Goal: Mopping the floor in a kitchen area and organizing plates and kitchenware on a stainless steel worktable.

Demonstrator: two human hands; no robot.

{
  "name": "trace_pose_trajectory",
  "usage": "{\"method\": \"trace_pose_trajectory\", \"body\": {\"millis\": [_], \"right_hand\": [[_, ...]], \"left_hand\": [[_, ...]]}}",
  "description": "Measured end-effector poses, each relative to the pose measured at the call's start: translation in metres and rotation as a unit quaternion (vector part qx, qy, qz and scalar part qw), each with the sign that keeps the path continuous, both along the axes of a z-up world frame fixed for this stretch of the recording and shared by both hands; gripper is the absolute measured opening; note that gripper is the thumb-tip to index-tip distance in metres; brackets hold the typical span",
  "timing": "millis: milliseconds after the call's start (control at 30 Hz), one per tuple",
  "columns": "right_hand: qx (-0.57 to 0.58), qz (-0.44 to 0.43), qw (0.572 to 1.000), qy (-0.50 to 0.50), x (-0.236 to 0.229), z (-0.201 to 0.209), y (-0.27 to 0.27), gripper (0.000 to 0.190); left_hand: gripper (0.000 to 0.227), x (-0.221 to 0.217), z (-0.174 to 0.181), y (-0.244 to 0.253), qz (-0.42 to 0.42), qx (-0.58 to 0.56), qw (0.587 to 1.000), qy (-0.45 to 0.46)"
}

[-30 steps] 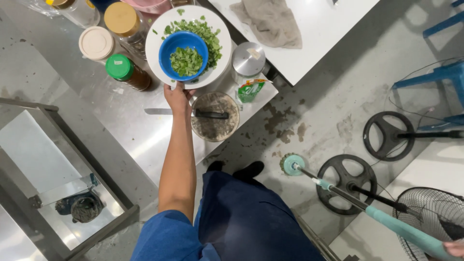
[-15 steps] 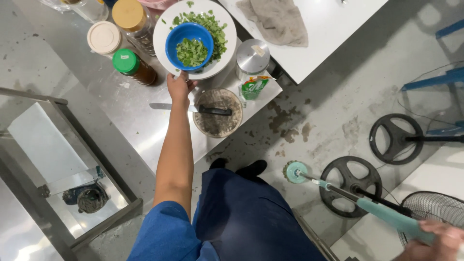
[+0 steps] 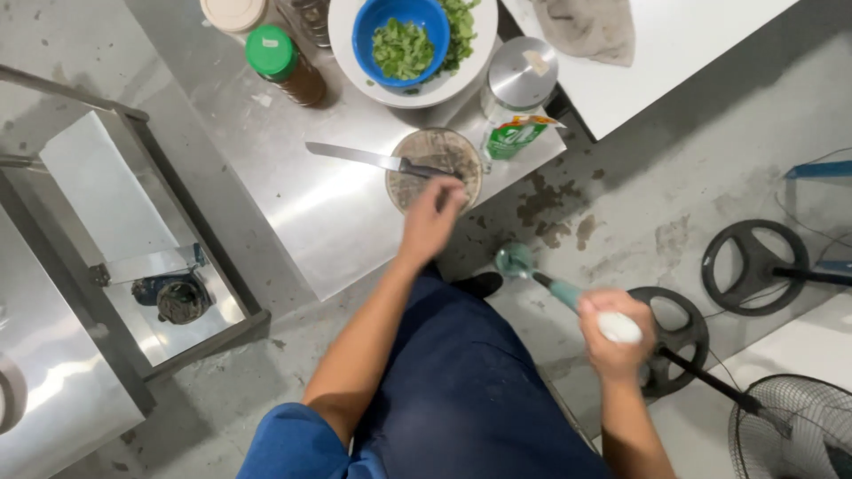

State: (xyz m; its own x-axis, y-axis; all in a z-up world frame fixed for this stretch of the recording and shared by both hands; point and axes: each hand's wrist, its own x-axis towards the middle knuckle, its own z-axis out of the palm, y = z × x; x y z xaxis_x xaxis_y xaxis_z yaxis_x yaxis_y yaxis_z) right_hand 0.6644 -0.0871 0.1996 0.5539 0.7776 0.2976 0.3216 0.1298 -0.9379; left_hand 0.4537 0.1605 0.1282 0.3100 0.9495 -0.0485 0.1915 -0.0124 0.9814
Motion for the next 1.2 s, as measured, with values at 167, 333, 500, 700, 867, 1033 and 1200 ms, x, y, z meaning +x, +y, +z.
{"method": "trace_pose_trajectory", "body": {"millis": [167,333,500,700,867,1033,1200], "right_hand": [[-0.119,0.017,0.993,0.009,-0.015,-0.104,0.061,0.02],[-0.142,0.007,0.989,0.029,-0.017,-0.136,0.144,0.025],[-0.174,-0.023,0.96,-0.219,-0.026,-0.121,0.193,0.034],[-0.223,-0.071,0.957,-0.17,-0.027,-0.094,0.189,0.067],[-0.079,-0.126,0.987,-0.06,0.006,-0.106,0.167,0.049],[-0.069,-0.111,0.961,-0.244,0.032,-0.008,0.252,0.014],[-0.127,-0.012,0.963,-0.237,0.072,-0.003,0.35,0.016]], "left_hand": [[0.024,-0.028,-0.028,-0.031,-0.104,-0.079,0.989,0.069],[0.022,-0.059,-0.051,0.014,-0.036,-0.106,0.993,0.023],[0.034,-0.068,-0.057,0.08,0.06,-0.161,0.983,-0.063],[0.05,-0.059,-0.041,0.165,0.175,-0.226,0.95,-0.13],[0.05,-0.057,-0.072,0.217,0.208,-0.213,0.934,-0.195],[0.04,-0.055,-0.064,0.24,0.196,-0.225,0.933,-0.201],[0.04,-0.051,-0.053,0.241,0.216,-0.178,0.949,-0.142]]}}
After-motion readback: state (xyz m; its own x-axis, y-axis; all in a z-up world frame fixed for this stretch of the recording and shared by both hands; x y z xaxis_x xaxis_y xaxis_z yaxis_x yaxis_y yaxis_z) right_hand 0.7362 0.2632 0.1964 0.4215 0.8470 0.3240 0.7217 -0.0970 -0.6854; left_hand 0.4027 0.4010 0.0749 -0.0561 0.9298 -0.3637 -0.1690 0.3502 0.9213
